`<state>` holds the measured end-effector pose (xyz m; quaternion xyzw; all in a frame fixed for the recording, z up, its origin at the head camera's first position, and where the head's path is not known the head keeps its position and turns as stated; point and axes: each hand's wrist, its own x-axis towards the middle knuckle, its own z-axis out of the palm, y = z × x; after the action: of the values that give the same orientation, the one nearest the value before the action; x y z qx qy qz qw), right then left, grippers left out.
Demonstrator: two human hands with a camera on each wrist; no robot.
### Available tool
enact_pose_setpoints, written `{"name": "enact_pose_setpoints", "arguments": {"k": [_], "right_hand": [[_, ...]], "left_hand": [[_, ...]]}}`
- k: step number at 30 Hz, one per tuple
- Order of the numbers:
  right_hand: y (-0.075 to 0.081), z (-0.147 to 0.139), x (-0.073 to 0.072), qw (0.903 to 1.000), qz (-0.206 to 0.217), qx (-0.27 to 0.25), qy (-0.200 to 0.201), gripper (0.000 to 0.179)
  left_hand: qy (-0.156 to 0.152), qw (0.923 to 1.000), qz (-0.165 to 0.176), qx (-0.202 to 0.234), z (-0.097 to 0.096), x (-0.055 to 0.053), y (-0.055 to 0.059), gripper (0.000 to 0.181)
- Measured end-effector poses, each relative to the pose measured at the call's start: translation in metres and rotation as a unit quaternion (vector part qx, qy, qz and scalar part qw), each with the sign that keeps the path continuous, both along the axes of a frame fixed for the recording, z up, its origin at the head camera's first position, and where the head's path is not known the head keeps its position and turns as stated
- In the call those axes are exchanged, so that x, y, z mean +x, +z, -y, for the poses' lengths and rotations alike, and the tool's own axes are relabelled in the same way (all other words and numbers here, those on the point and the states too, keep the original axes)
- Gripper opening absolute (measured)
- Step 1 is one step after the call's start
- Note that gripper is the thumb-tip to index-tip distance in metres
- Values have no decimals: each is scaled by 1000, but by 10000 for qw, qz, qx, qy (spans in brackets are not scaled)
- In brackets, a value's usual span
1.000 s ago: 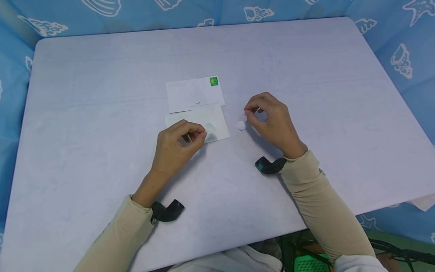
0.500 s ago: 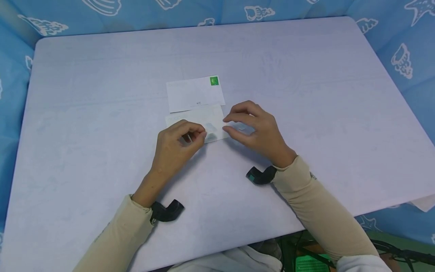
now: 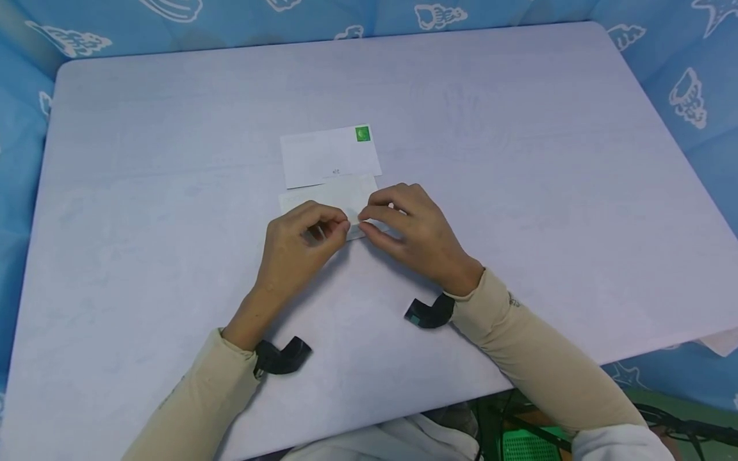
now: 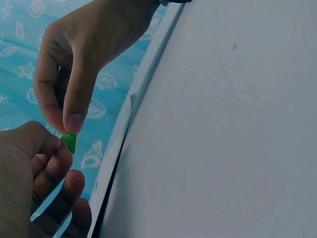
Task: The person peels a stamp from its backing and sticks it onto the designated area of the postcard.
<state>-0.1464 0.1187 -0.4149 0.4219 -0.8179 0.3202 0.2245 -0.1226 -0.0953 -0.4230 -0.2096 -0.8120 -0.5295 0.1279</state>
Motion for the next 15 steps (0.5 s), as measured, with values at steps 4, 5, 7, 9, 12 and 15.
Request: {"name": "enact_pose_setpoints", "arguments": {"k": [4,5,7,9,12,15], "right_hand": [[-1,1,-1,9999,41,-114,-4,7],[-1,1,-1,9998,86,-173,0,7],[-2,1,-1,9994,186,-277,-19,6],[-3,1,-2,9987,322,-396,-63,7],[-3,0,-2,9970,533,-539,-179,6],[-3,-2,-3,9944,771,-670,-277,5]], "left_hand": [[14,10000,58,-13,0,0,1,6],[15,10000,54,-12,0,0,1,6],[15,10000,52,-32,0,0,1,6],[-2,10000,60,-36,0,0,1,5],[-5,10000,62,-27,0,0,0,4],[-12,10000,11,-82,1,-1,-1,4]]}}
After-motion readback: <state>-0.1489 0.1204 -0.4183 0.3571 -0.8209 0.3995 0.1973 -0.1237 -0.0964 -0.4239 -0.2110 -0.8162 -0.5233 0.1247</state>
